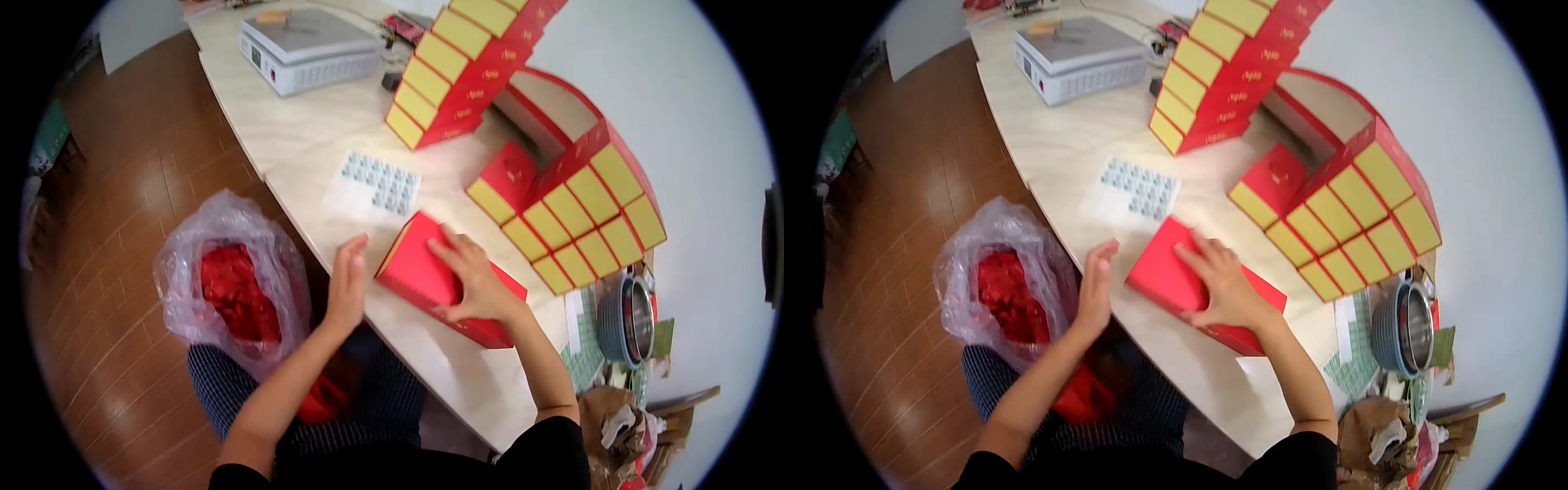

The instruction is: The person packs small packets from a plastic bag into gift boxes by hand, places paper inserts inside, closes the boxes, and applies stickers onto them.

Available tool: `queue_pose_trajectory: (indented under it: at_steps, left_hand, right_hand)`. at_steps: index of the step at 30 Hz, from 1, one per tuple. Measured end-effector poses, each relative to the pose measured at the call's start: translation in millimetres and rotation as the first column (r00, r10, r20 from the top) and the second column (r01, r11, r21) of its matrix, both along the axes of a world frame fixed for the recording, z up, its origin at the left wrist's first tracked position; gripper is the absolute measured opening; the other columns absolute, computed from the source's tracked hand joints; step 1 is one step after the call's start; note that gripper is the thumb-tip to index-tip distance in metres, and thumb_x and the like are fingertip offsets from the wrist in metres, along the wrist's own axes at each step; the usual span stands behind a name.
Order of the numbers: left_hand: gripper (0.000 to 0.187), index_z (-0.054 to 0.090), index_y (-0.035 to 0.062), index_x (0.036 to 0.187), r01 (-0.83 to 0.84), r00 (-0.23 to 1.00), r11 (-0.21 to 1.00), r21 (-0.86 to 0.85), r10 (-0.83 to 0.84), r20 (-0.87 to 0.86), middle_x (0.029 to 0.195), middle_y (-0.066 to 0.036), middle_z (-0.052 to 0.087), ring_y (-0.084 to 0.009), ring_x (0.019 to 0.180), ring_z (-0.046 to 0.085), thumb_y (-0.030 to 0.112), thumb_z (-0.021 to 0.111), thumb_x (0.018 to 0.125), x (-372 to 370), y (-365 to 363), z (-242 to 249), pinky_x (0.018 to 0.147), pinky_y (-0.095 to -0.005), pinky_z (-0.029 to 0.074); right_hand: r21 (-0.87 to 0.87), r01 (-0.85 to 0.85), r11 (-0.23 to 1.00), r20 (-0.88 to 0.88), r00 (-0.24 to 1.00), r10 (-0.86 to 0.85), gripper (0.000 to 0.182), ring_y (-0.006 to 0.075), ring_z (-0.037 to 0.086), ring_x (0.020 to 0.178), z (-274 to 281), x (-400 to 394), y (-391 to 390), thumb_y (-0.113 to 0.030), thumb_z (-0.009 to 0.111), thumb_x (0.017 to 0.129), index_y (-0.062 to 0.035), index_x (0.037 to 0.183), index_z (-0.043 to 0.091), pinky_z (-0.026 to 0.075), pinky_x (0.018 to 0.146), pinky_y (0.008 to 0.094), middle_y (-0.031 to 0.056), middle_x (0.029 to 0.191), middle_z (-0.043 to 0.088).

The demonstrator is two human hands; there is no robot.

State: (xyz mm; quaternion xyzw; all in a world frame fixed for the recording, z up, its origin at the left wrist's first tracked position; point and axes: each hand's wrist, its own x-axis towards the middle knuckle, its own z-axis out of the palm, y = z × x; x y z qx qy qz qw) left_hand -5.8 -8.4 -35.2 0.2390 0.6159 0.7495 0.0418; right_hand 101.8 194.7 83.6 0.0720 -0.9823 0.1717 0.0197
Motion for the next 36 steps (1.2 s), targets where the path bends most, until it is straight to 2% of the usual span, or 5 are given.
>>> queue_pose_trajectory:
  at_steps: [7, 12, 15, 31, 36]
  left_hand:
    - [0.041, 0.047, 0.001, 0.13, 0.281, 0.936, 0.955, -0.091, -0.252, 0.247, 0.133, -0.013, 0.049, -0.0214, 0.126, 0.044, 0.029, 0.042, 0.1, -0.9, -1.9, 33.4, 0.108, -0.0326, 0.029]
    - [0.035, 0.049, 0.0029, 0.127, 0.423, 0.885, 0.896, -0.136, -0.377, 0.273, 0.115, -0.011, 0.057, -0.0152, 0.103, 0.055, 0.022, 0.05, 0.097, 5.5, 12.4, 37.3, 0.089, -0.0272, 0.044]
    - [0.029, 0.053, 0.0037, 0.121, 0.447, 0.843, 0.893, -0.063, -0.396, 0.365, 0.102, -0.007, 0.059, -0.0116, 0.089, 0.055, 0.019, 0.05, 0.097, 8.0, 14.5, 36.5, 0.08, -0.0246, 0.046]
    - [0.028, 0.052, 0.0044, 0.117, 0.382, 0.889, 0.92, -0.085, -0.341, 0.305, 0.104, -0.005, 0.055, -0.0104, 0.094, 0.05, 0.024, 0.041, 0.101, 19.1, 5.5, 21.4, 0.085, -0.0242, 0.042]
    - [0.034, 0.047, 0.0037, 0.125, 0.407, 0.843, 0.907, 0.112, -0.42, 0.336, 0.113, -0.007, 0.055, -0.0138, 0.104, 0.052, 0.024, 0.043, 0.099, 16.1, 2.2, 24.7, 0.092, -0.0271, 0.042]
  right_hand:
    - [-0.022, -0.145, 0.989, -0.029, 0.989, 0.144, 0.063, 0.0295, 0.044, 0.127, 5.6, 75.6, -36.9, -0.01, 0.068, 0.068, -0.0114, 0.129, 0.054, 0.032, 0.106, 0.0447, 0.0113, 0.139, 0.047]
    - [-0.062, 0.398, 0.915, -0.352, 0.849, -0.393, 0.039, 0.0283, 0.054, 0.109, -17.7, 142.8, -15.7, -0.008, 0.063, 0.08, -0.0046, 0.118, 0.055, 0.044, 0.088, 0.036, 0.0152, 0.123, 0.056]
    - [-0.49, 0.711, 0.505, -0.203, 0.47, -0.859, 0.029, 0.0211, 0.056, 0.098, -53.8, 177.5, -16.1, -0.014, 0.05, 0.095, 0.0014, 0.121, 0.051, 0.043, 0.088, 0.0318, 0.0127, 0.11, 0.059]
    - [-0.614, 0.736, 0.286, 0.067, 0.41, -0.91, 0.052, 0.0233, 0.065, 0.064, -60.2, 186.8, -34.8, -0.025, 0.064, 0.091, 0.0003, 0.129, 0.039, 0.049, 0.059, 0.0317, 0.0141, 0.073, 0.065]
    - [-0.941, 0.337, -0.043, 0.231, 0.544, -0.807, 0.053, 0.0168, 0.06, 0.06, 6.9, 185.6, -13.6, -0.02, 0.056, 0.093, -0.0005, 0.138, 0.034, 0.046, 0.055, 0.0257, 0.011, 0.077, 0.065]
